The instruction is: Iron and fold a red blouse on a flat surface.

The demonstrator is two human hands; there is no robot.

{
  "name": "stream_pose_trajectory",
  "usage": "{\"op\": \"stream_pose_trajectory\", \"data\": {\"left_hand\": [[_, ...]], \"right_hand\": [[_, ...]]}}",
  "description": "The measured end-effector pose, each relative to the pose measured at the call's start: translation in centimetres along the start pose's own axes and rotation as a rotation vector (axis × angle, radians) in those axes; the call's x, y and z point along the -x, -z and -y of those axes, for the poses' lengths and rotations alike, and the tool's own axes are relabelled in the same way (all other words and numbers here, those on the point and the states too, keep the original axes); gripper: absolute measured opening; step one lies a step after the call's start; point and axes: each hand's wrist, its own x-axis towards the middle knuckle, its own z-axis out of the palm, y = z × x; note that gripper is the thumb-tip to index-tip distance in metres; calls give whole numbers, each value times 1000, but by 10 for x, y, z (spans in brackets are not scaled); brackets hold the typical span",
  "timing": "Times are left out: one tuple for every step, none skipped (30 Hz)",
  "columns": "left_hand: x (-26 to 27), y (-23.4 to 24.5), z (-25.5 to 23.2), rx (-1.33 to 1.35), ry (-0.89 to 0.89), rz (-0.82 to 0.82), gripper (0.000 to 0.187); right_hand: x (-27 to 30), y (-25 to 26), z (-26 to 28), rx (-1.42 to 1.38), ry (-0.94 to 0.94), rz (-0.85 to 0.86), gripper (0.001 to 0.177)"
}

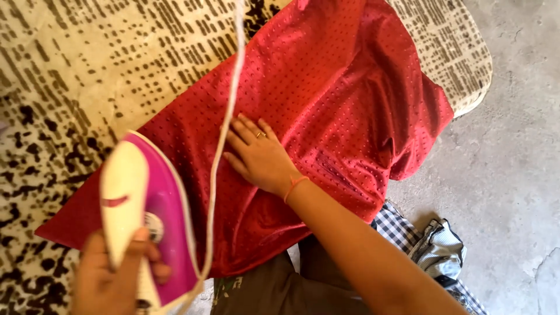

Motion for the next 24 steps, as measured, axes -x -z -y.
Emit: {"op": "stream_pose_trajectory", "data": {"left_hand": [[-2, -9, 6, 0, 0, -2, 27], [-4, -18, 13, 38, 0, 16, 28], [-6, -27, 20, 76, 2, 36, 29], [-7, -32, 15, 74, 4, 35, 29], [-8, -37, 10, 46, -34, 10, 29], [-8, -42, 6, 18, -72, -16, 29], [-11, -44, -9, 14, -62, -19, 29], [-14, -45, -25, -38, -46, -74, 31], [-21, -47, -43, -89, -41, -129, 34], [-28, -46, -46, -92, -43, -131, 34], [-33, -46, -48, -39, -100, -181, 34], [-38, -45, -50, 14, -157, -232, 35], [-38, -43, -46, 13, -157, -232, 35], [-38, -41, -43, 43, -149, -244, 35], [-38, -39, -40, 74, -143, -258, 36], [-29, -33, -22, 74, -145, -261, 36], [-19, -27, -5, 54, -106, -253, 34], [-10, -21, 14, 34, -67, -244, 32], [-7, -17, 23, 32, -61, -247, 32], [-2, -12, 32, 30, -23, -245, 32], [4, -10, 42, 34, 21, -243, 32], [3, -12, 28, 38, 32, -246, 32], [2, -14, 12, 4, 22, -280, 32], [1, -15, -4, -30, 12, -315, 33]], "right_hand": [[-3, -5, -3, -2, 2, 0, 49], [-6, -10, -6, -8, -18, 25, 56], [-8, -16, -9, -16, -40, 51, 63], [-10, -17, -7, -18, -40, 53, 63], [-10, -18, -6, -1, -57, 43, 64], [-10, -19, -4, 16, -74, 33, 65], [-9, -20, -4, 8, -74, 42, 65], [-7, -21, -3, 21, -84, 43, 63], [-9, -21, -4, 38, -94, 34, 62], [-11, -21, -4, 35, -95, 31, 62], [-10, -21, -4, 34, -95, 33, 62], [-9, -21, -4, 33, -96, 36, 61], [-9, -20, -4, 32, -97, 36, 61], [-9, -20, -4, 21, -100, 36, 62], [-11, -19, -4, 9, -100, 33, 62], [-11, -19, -4, 8, -98, 31, 62], [-11, -19, -4, 3, -102, 37, 62], [-10, -20, -4, -3, -106, 44, 63], [-11, -21, -5, -7, -105, 48, 63], [-12, -23, -6, 18, -94, 30, 63], [-10, -23, -7, 46, -79, 18, 63], [-7, -25, -6, 45, -74, 28, 63], [-7, -25, -6, 41, -81, 2, 62], [-8, -24, -5, 36, -88, -24, 62]]}}
